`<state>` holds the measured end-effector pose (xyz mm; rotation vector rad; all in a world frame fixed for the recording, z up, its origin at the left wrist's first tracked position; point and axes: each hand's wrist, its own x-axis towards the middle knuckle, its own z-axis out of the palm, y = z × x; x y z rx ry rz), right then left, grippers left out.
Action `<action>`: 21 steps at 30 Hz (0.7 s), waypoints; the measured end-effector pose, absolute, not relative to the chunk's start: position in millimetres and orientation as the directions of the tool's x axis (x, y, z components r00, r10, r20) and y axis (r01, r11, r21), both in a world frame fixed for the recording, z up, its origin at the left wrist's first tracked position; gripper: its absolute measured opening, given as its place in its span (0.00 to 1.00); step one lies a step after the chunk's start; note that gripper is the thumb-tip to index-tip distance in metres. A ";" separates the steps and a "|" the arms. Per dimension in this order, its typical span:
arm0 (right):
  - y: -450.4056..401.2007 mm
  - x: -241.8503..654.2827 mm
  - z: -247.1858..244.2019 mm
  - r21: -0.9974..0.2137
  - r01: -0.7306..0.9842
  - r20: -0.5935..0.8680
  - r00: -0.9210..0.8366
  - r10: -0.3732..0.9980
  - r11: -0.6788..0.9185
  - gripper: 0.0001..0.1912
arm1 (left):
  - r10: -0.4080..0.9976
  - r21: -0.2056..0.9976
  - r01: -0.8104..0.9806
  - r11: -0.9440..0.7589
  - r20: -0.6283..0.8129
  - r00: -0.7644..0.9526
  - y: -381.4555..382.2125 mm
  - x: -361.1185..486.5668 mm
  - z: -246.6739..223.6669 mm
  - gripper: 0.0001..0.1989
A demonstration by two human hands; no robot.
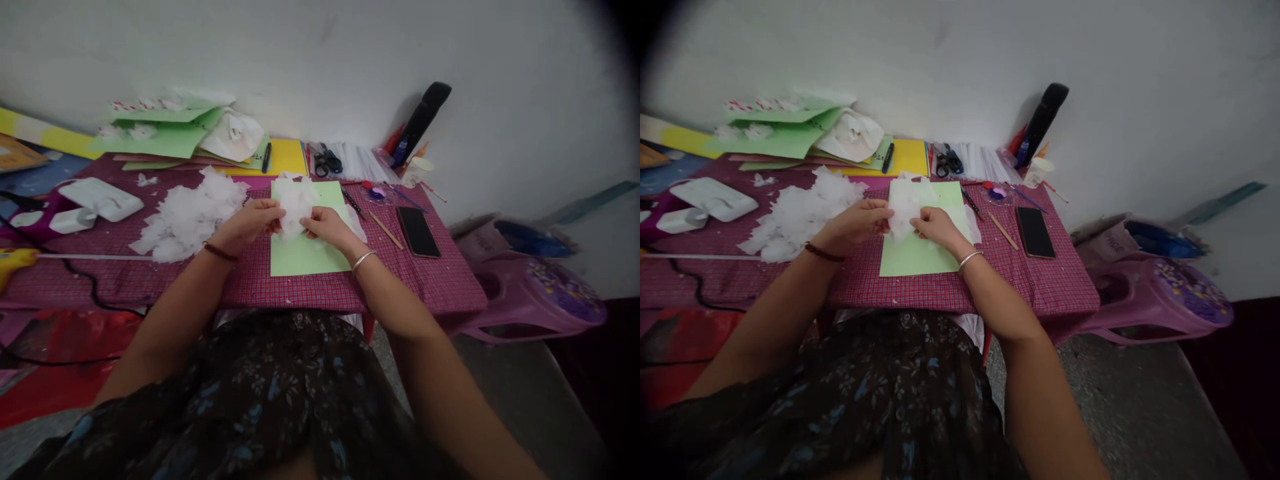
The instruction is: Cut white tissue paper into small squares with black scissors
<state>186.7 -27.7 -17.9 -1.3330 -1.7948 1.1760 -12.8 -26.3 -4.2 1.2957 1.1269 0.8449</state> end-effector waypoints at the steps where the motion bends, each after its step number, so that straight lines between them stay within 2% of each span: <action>1: -27.3 187.6 -18.0 -0.898 0.429 -0.040 -0.303 0.952 0.099 0.11 | 0.954 0.985 0.118 0.127 -0.154 0.257 -25.4 -13.7 -3.9 0.14; 12: -29.3 187.8 -14.6 -0.884 0.455 -0.036 -0.300 0.953 0.110 0.14 | 0.978 0.985 0.151 0.086 -0.113 0.177 -24.4 -15.8 0.4 0.15; 21: -28.3 186.6 -19.4 -0.912 0.360 0.090 -0.294 0.951 0.198 0.12 | 0.909 0.971 0.235 0.052 -0.144 0.392 -29.6 -7.3 -7.2 0.11</action>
